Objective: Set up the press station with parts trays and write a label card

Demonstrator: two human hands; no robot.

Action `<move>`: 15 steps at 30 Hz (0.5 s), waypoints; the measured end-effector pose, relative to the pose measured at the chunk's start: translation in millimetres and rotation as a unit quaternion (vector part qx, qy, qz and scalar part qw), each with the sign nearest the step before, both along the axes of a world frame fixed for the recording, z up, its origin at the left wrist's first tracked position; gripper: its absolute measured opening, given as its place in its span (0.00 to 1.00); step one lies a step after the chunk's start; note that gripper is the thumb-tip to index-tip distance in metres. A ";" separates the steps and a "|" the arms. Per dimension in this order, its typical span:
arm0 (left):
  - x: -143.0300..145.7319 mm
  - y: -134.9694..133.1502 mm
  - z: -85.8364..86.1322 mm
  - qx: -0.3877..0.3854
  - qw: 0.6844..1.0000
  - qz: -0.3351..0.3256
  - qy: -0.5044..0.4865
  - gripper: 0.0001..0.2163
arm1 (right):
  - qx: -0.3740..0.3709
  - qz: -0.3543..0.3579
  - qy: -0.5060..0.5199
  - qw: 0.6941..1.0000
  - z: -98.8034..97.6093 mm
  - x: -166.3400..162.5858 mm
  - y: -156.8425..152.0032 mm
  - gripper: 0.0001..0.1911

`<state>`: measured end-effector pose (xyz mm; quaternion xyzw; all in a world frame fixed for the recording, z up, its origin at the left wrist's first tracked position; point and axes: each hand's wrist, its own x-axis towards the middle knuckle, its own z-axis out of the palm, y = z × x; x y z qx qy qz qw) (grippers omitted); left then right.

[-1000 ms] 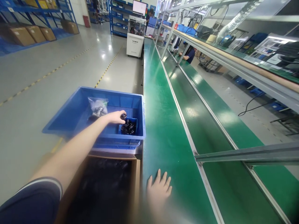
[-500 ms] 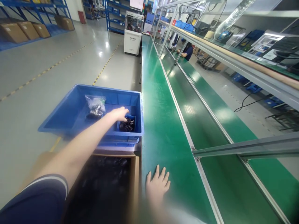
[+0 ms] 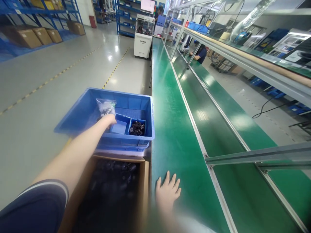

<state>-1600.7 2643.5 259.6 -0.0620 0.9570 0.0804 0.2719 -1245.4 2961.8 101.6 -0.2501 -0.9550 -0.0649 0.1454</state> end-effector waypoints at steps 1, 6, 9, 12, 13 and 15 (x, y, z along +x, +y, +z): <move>0.6 -1.6 6.6 -0.001 1.000 -0.001 0.020 0.11 | -0.001 0.002 -0.002 1.000 0.3 -0.2 0.0 0.31; 25.5 -21.8 48.7 -0.018 0.979 -0.021 0.201 0.16 | -0.007 -0.005 -0.008 1.000 3.0 0.1 -2.0 0.31; 64.6 -36.7 80.7 -0.007 0.946 -0.014 0.322 0.11 | -0.014 -0.004 -0.007 1.000 2.3 2.6 -2.7 0.31; 125.6 -43.8 108.4 0.076 0.922 -0.003 0.379 0.07 | -0.035 -0.004 -0.001 0.999 2.4 1.4 -2.1 0.31; 150.0 -44.2 112.6 0.117 0.920 -0.002 0.374 0.08 | -0.046 -0.006 0.000 0.999 4.0 -0.7 -2.4 0.31; 203.1 -44.1 108.1 0.199 0.921 0.001 0.336 0.10 | -0.079 -0.006 0.001 0.997 11.7 -5.8 -4.9 0.31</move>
